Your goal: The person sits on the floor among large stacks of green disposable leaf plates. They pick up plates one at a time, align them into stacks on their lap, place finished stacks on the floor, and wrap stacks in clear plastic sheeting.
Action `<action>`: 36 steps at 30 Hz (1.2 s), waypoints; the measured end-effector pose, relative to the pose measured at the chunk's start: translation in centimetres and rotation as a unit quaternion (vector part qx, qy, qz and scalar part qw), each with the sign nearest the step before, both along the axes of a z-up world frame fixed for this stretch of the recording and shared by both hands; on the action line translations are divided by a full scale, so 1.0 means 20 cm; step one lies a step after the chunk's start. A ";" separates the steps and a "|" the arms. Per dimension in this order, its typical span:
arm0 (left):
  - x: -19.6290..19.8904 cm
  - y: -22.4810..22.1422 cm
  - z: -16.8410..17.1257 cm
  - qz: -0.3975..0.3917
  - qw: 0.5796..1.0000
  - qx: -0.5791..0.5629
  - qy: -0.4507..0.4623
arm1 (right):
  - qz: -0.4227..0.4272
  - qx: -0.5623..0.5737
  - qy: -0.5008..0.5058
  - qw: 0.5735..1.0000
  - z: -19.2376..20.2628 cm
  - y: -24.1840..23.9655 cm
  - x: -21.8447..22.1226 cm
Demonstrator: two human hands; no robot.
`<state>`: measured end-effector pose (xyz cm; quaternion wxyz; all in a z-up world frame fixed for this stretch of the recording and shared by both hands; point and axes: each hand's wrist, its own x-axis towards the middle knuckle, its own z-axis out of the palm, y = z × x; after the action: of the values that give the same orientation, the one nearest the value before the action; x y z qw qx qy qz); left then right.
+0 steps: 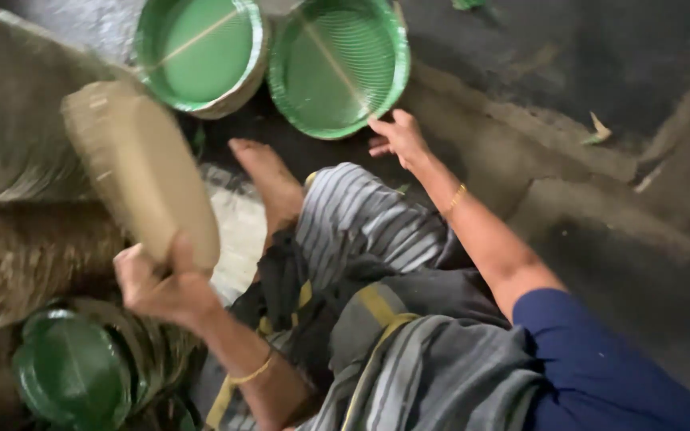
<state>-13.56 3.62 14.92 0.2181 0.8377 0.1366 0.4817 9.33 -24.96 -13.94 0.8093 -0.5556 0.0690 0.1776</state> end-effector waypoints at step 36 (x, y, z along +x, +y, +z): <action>-1.08 1.11 -0.53 0.342 0.894 0.179 0.230 | 0.250 0.107 -0.114 0.956 0.43 0.34 -0.64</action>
<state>-35.07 25.84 4.26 -0.1507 0.8516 0.3722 0.3369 -3.44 -18.12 -5.42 0.7964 -0.4816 -0.1845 0.3158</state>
